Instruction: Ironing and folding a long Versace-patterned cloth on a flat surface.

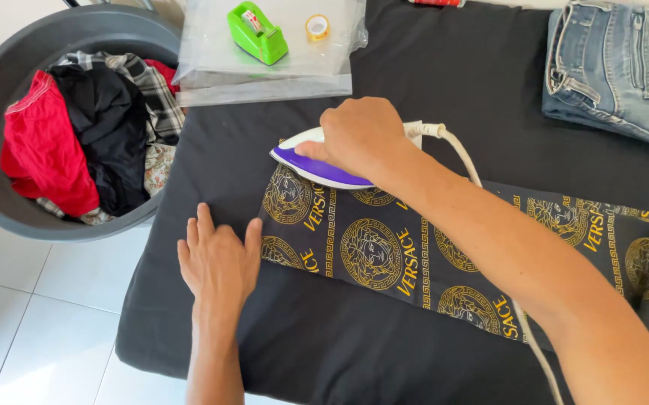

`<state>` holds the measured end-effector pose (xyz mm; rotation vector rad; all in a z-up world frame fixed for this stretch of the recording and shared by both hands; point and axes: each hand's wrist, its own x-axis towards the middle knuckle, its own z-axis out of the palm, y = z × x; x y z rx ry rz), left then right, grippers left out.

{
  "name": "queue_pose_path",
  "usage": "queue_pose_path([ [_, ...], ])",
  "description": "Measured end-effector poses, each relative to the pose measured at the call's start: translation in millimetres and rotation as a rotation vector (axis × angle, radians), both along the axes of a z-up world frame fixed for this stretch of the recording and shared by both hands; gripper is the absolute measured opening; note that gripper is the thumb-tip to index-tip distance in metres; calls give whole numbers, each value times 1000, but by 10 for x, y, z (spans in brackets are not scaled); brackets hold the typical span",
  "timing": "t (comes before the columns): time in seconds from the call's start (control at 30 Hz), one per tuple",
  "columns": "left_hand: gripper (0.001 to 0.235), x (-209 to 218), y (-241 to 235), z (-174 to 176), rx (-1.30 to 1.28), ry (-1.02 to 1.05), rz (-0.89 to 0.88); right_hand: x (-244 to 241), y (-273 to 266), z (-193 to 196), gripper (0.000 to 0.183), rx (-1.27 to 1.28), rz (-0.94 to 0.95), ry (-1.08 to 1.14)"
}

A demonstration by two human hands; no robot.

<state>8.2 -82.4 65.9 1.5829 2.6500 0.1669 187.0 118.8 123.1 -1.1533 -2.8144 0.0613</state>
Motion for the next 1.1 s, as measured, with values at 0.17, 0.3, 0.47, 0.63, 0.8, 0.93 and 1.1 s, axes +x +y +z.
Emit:
queue_pose_path([
  [0.17,37,94,-144,-307,333,-171,-29,-13,-30,132,67,-57,107,-44],
  [0.3,28,89,-130,-338,431,-217,55,-70,31,-64,67,56,-16,62],
  [0.47,32,14,-160,-400,431,-248,40,11,-71,156,67,-74,30,-52],
  [0.63,31,-24,-215,-420,426,-255,18,65,-511,355,68,-139,17,-32],
  [0.8,18,-58,-212,-411,433,-291,-12,-56,-548,253,62,-203,19,-45],
  [0.93,20,-51,-197,-381,419,-292,0,-107,-491,195,67,-138,-25,5],
  [1.1,17,-43,-195,-373,406,-292,11,-126,-476,175,64,-169,13,18],
])
